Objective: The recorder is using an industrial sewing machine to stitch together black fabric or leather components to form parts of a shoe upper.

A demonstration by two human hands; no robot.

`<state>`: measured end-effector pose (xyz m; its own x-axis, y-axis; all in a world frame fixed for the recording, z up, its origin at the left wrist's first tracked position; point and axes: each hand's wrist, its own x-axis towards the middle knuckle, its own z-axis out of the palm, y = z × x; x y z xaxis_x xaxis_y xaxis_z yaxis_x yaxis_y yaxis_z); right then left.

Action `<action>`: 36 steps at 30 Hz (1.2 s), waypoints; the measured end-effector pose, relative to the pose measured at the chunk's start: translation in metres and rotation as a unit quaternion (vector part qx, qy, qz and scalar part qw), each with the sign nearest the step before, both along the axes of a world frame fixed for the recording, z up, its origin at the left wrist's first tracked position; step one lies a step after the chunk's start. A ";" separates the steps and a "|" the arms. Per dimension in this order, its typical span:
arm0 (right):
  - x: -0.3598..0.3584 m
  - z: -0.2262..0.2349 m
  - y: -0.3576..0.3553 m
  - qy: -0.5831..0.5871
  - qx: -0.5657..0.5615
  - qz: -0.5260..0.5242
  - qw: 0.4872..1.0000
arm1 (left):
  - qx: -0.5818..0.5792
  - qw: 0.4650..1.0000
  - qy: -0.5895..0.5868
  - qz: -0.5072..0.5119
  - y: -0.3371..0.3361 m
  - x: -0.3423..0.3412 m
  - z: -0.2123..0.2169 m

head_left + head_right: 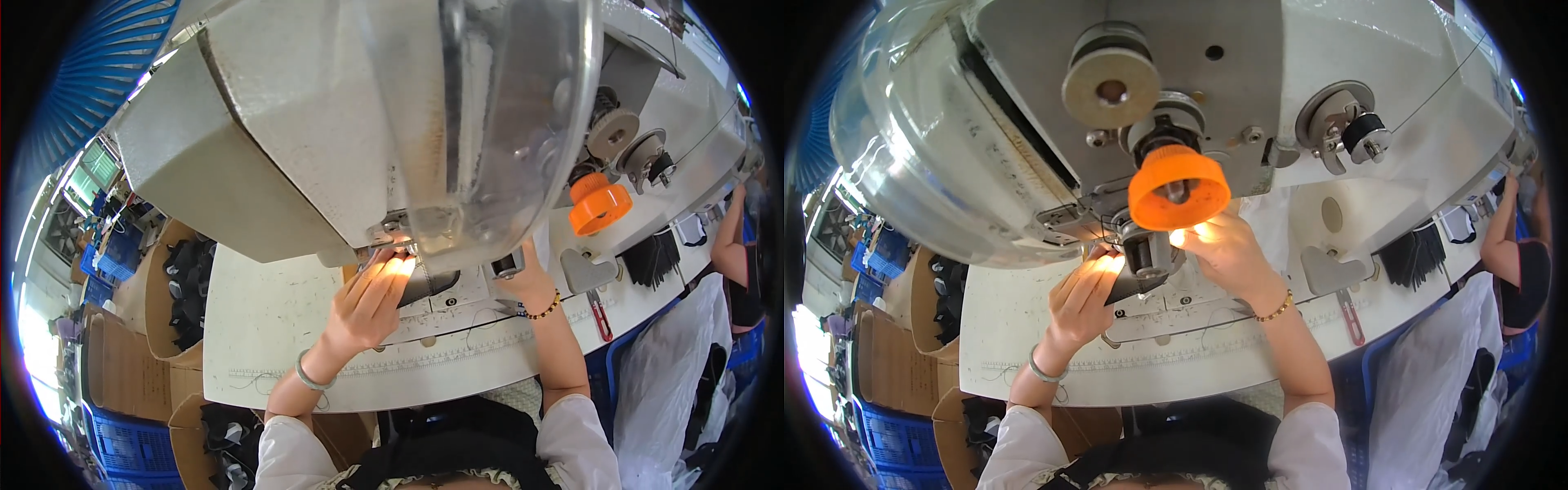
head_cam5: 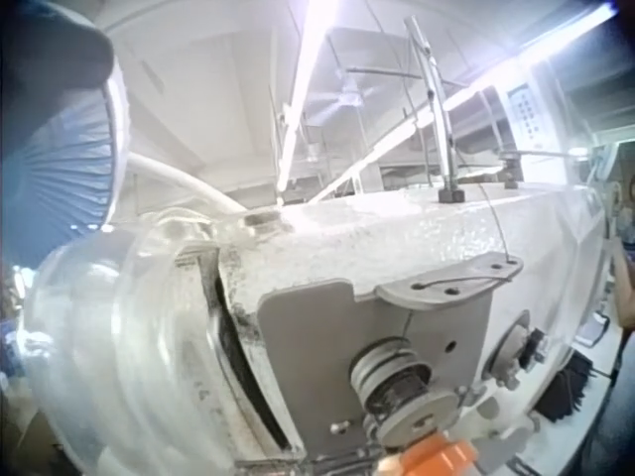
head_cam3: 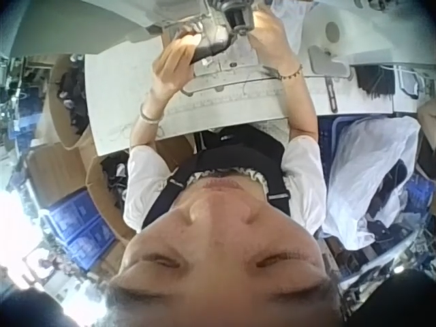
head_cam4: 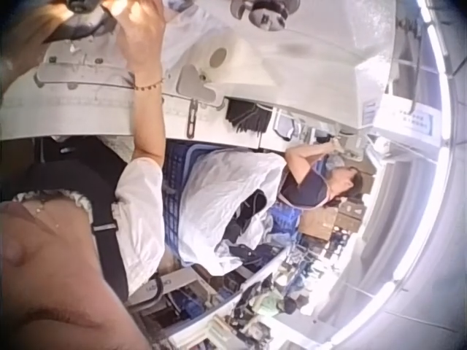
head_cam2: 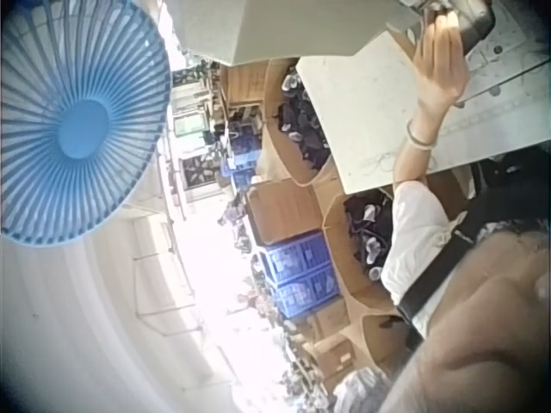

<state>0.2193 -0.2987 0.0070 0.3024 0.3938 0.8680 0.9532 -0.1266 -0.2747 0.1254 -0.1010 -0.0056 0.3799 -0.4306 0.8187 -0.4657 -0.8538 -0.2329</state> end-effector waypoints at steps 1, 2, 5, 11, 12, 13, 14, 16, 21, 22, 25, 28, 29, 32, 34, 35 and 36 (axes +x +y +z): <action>-0.001 0.002 0.001 0.002 0.000 0.001 1.000 | -0.004 1.000 -0.001 -0.005 0.000 -0.001 0.000; 0.000 0.005 0.003 -0.016 0.011 0.004 1.000 | -0.004 1.000 0.001 -0.004 0.000 -0.001 0.001; 0.000 0.005 0.001 -0.033 0.015 -0.001 0.999 | -0.004 1.000 0.007 -0.008 0.000 -0.002 0.002; 0.003 0.002 0.001 -0.033 -0.004 0.005 0.999 | -0.009 1.000 -0.001 -0.011 0.000 -0.002 0.001; 0.004 0.001 0.002 -0.036 -0.013 0.012 0.999 | -0.006 1.000 0.001 -0.006 0.000 -0.002 0.002; 0.004 0.001 0.002 -0.037 -0.013 0.012 0.999 | -0.004 1.000 0.003 -0.001 0.000 -0.003 0.003; 0.003 0.002 0.002 -0.043 -0.015 0.004 0.999 | -0.004 1.000 0.002 0.000 0.000 -0.003 0.003; 0.002 0.004 0.002 -0.053 -0.016 -0.004 0.998 | 0.003 1.000 -0.002 0.010 0.000 -0.002 0.003; -0.002 0.006 0.002 -0.048 0.012 -0.001 0.999 | -0.013 1.000 0.002 0.006 0.003 -0.001 -0.002; -0.002 0.006 0.002 -0.048 0.012 0.000 0.999 | -0.020 1.000 0.006 0.003 0.003 -0.001 -0.003; -0.002 0.004 0.002 -0.035 0.017 0.002 0.999 | -0.021 1.000 0.008 0.005 0.004 0.000 -0.003; -0.001 0.003 0.001 -0.040 0.015 -0.002 0.999 | -0.025 1.000 0.015 0.010 0.004 -0.001 -0.003; -0.001 0.002 0.001 -0.033 0.006 -0.002 0.999 | -0.025 1.000 0.015 0.011 0.004 -0.001 -0.003; 0.000 0.002 0.002 -0.033 0.000 -0.003 0.999 | -0.029 0.999 0.018 0.006 0.005 -0.001 -0.002; -0.001 0.001 0.002 -0.040 0.002 -0.008 0.999 | -0.026 1.000 0.012 0.002 0.004 -0.001 -0.003; 0.000 0.000 0.002 -0.039 0.001 -0.015 0.999 | -0.025 1.000 0.011 0.001 0.004 0.000 -0.003; -0.001 0.000 0.002 -0.037 0.000 -0.021 0.999 | -0.024 1.000 0.012 0.001 0.003 0.000 -0.002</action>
<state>0.2187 -0.2968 0.0066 0.2529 0.3821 0.8888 0.9650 -0.1659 -0.2032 0.1250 -0.0976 -0.0075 0.4004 -0.3908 0.8288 -0.4688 -0.8645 -0.1811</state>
